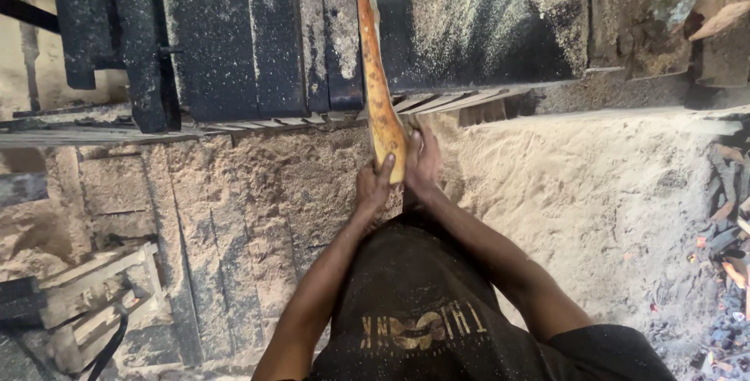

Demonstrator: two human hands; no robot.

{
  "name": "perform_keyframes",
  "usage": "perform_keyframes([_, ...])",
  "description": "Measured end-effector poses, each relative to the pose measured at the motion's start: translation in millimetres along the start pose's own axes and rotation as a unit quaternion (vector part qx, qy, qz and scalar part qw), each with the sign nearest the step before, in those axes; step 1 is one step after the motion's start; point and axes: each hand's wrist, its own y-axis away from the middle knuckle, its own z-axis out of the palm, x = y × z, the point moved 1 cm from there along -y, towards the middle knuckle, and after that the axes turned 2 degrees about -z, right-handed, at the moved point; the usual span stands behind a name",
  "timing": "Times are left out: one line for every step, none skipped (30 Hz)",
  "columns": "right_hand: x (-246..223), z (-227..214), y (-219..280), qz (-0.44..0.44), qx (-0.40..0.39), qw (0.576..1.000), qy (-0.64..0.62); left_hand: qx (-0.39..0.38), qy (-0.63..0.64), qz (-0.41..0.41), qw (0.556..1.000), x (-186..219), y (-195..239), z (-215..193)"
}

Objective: The person handles pieces of wood at a cutting station, positioning them and moving them through a saw.

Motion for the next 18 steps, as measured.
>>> perform_keyframes([3.3,3.8,-4.4,0.072,-0.005,0.997,0.003,-0.004,-0.016,-0.004,1.000,3.5,-7.8,-1.2])
perform_keyframes([5.9,8.3,-10.3,0.143,-0.009,0.990,0.005,-0.007,-0.032,-0.007,0.999,7.9,-16.3,-2.7])
perform_keyframes([6.5,13.0,-16.2,0.143,-0.009,0.990,0.005,-0.007,-0.032,-0.008,0.999,12.3,-23.8,-5.4])
perform_keyframes([7.6,15.7,-22.3,0.121,0.020,0.992,0.002,-0.018,-0.036,-0.026,0.999,17.0,-30.9,-6.8])
perform_keyframes([9.1,18.3,-28.5,0.099,0.049,0.994,-0.001,-0.029,-0.039,-0.044,0.998,21.4,-35.2,-7.3])
perform_keyframes([10.8,22.5,-34.0,0.099,0.048,0.994,0.000,-0.029,-0.038,-0.045,0.998,25.1,-36.0,-7.6])
perform_keyframes([13.1,26.5,-39.4,0.121,0.070,0.990,-0.019,-0.016,0.016,-0.048,0.999,28.0,-36.0,-8.4])
perform_keyframes([16.1,29.4,-46.3,0.141,0.092,0.985,-0.039,-0.002,0.071,-0.050,0.996,30.0,-36.7,-8.7])
perform_keyframes([19.1,30.0,-52.4,0.140,0.091,0.985,-0.038,-0.002,0.072,-0.049,0.996,28.5,-34.5,-6.9])
perform_keyframes([20.4,31.0,-57.3,0.121,0.112,0.985,-0.054,0.026,0.130,-0.046,0.990,21.8,-29.1,-6.0])
perform_keyframes([21.1,32.4,-62.6,0.102,0.133,0.983,-0.070,0.054,0.188,-0.043,0.980,11.0,-23.7,-4.9])
perform_keyframes([21.4,34.4,-67.0,0.103,0.128,0.984,-0.072,0.057,0.142,-0.036,0.988,-6.3,-14.8,-6.4])
perform_keyframes([21.8,35.3,-72.4,0.120,0.139,0.980,-0.078,0.059,0.095,-0.030,0.993,-28.6,-2.4,-9.8])
perform_keyframes([21.0,38.2,-81.5,0.135,0.155,0.975,-0.086,0.046,0.018,-0.030,0.998,-53.4,13.4,-14.9])
perform_keyframes([19.2,40.2,-89.3,0.134,0.154,0.975,-0.090,0.034,-0.060,-0.031,0.997,-79.1,32.5,-20.1])
perform_keyframes([18.0,41.0,-95.7,0.128,0.158,0.973,-0.110,0.019,-0.100,-0.031,0.994,-102.8,49.3,-25.7])
perform_keyframes([17.3,42.1,-102.5,0.121,0.163,0.971,-0.129,0.004,-0.141,-0.031,0.990,-122.1,60.2,-30.6])
perform_keyframes([17.2,43.5,-108.1,0.122,0.163,0.970,-0.130,-0.033,-0.174,-0.143,0.974,-143.0,82.3,-40.3])
